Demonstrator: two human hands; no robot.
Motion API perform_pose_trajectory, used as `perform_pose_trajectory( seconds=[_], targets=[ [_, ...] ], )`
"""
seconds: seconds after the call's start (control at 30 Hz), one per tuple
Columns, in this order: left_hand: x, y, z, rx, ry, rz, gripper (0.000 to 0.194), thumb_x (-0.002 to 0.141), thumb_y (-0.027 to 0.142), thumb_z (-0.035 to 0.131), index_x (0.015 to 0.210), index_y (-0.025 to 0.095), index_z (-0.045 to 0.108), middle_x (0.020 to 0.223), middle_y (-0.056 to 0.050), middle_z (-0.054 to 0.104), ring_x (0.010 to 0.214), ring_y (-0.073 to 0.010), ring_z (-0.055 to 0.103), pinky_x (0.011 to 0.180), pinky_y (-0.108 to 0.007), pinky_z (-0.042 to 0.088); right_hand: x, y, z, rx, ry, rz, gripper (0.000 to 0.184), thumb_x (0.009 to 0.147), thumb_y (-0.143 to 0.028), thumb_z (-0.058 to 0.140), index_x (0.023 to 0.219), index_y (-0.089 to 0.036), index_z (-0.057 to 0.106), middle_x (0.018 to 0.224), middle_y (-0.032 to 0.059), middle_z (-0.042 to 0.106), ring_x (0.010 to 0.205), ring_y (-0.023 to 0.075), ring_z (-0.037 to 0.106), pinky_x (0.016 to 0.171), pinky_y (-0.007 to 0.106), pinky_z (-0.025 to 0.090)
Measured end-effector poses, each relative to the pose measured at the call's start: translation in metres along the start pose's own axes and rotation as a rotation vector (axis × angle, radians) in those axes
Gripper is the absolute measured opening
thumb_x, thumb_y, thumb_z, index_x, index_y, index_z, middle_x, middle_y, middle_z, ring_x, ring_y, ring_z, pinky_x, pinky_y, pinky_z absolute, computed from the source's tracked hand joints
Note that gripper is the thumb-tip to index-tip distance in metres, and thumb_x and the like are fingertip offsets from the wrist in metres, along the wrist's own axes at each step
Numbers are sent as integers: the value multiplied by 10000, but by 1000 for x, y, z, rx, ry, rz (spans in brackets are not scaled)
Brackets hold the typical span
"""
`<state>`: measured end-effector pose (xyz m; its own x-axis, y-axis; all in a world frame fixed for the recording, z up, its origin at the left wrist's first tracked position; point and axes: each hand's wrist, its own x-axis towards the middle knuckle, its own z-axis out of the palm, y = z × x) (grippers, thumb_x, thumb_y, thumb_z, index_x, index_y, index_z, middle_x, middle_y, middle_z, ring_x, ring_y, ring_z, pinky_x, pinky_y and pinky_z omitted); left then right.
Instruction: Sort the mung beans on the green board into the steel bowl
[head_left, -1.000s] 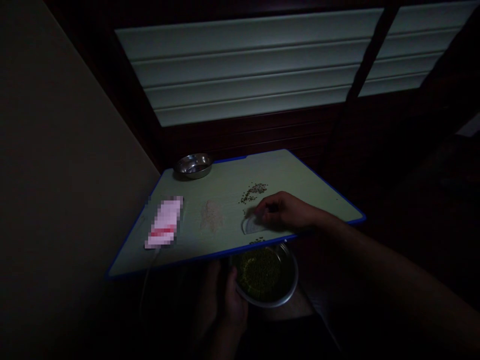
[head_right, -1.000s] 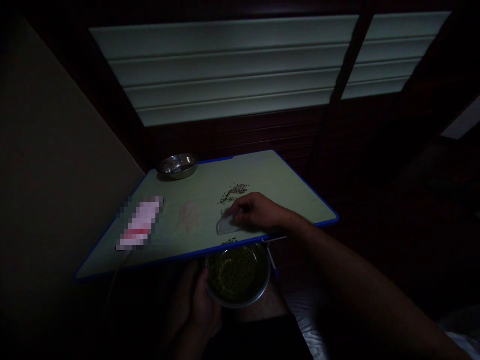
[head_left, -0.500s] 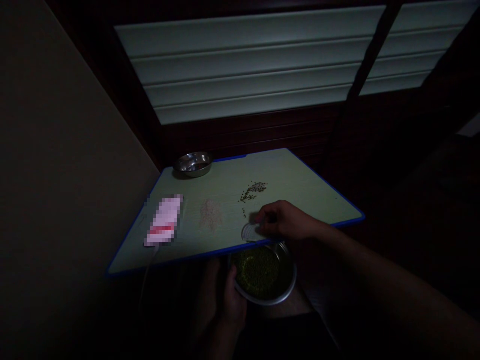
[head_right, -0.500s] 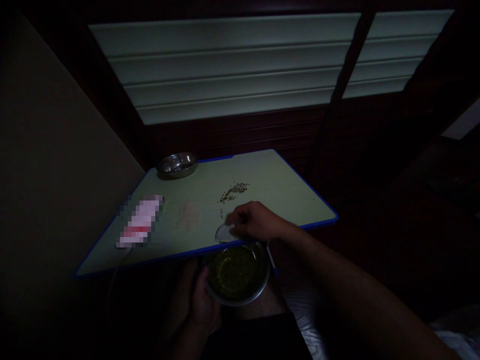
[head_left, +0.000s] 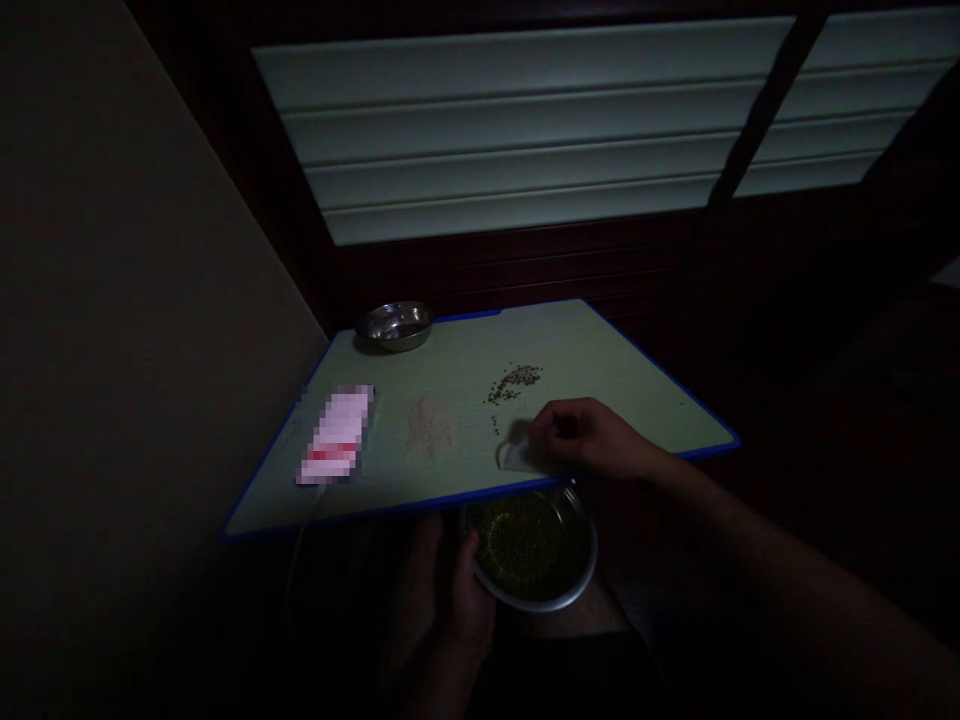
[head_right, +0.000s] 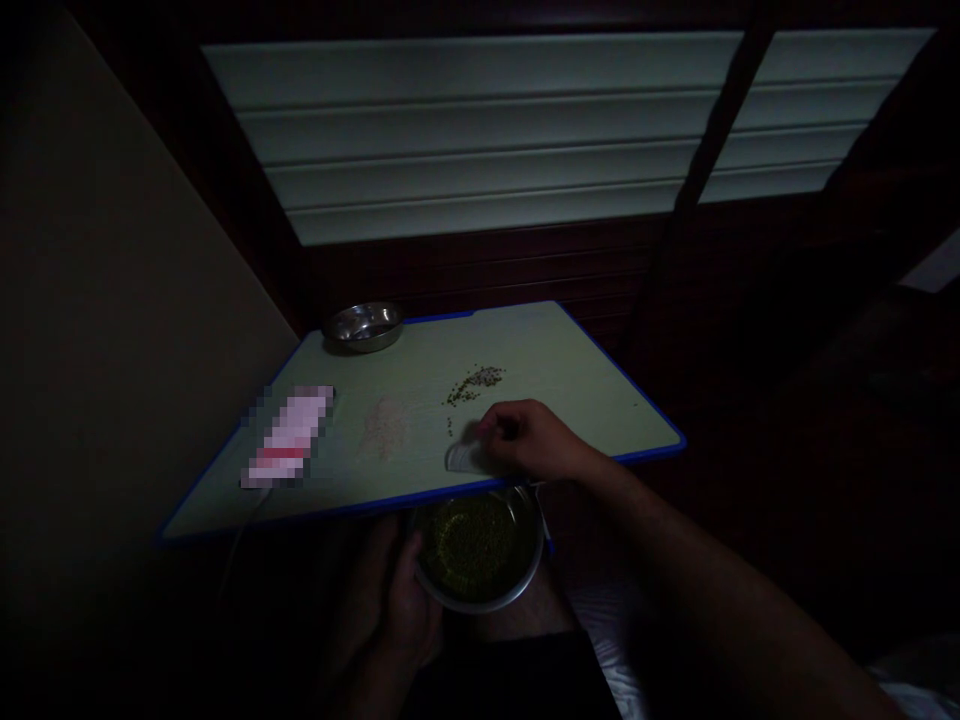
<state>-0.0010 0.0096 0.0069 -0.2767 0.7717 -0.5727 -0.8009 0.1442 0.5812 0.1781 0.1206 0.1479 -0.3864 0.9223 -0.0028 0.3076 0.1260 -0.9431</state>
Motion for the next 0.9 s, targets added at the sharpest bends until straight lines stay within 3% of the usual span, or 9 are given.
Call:
perform_pose_trajectory(
  seconds=[0.1,0.17,0.4,0.6,0.77,0.9],
  targets=[
    [-2,1,1,1,-25,4,438,844,272,664,1277,222,707,1162,-88,797,1189,-287,700,1094,-442,495,6,4,-5,-52,233,19,95,701,-219,664,787,-180,673,697,-1,635,624,132,535,577,256,413],
    [-3,2,2,13,-34,-18,395,848,276,665,1233,207,726,1111,-96,807,1141,-290,722,1083,-449,505,8,5,-6,-76,302,32,95,689,-228,643,773,-185,658,689,0,629,618,134,526,566,255,407],
    [-3,2,1,10,-27,-17,485,852,274,670,1336,245,676,1169,-75,795,1135,-273,723,1066,-430,517,9,5,12,-182,191,-8,116,697,-218,663,808,-185,673,694,12,653,626,151,544,579,268,405],
    [-2,2,2,24,-9,-13,504,859,257,665,1356,175,655,1151,-108,794,1113,-283,730,1037,-427,538,15,4,13,-313,269,19,95,728,-168,670,820,-176,691,715,28,683,645,151,572,569,251,388],
    [-4,4,4,-1,-31,23,489,843,230,675,1331,241,673,1144,-60,803,1088,-256,741,1065,-413,515,18,5,9,-352,349,43,112,727,-142,673,829,-176,704,700,31,691,619,147,566,554,248,381],
    [-8,6,7,29,5,-51,389,877,253,642,1255,194,714,1083,-95,812,1077,-279,745,1049,-437,528,21,9,10,-283,321,-14,121,750,-163,657,858,-172,710,719,28,699,623,147,572,570,253,401]
  ],
)
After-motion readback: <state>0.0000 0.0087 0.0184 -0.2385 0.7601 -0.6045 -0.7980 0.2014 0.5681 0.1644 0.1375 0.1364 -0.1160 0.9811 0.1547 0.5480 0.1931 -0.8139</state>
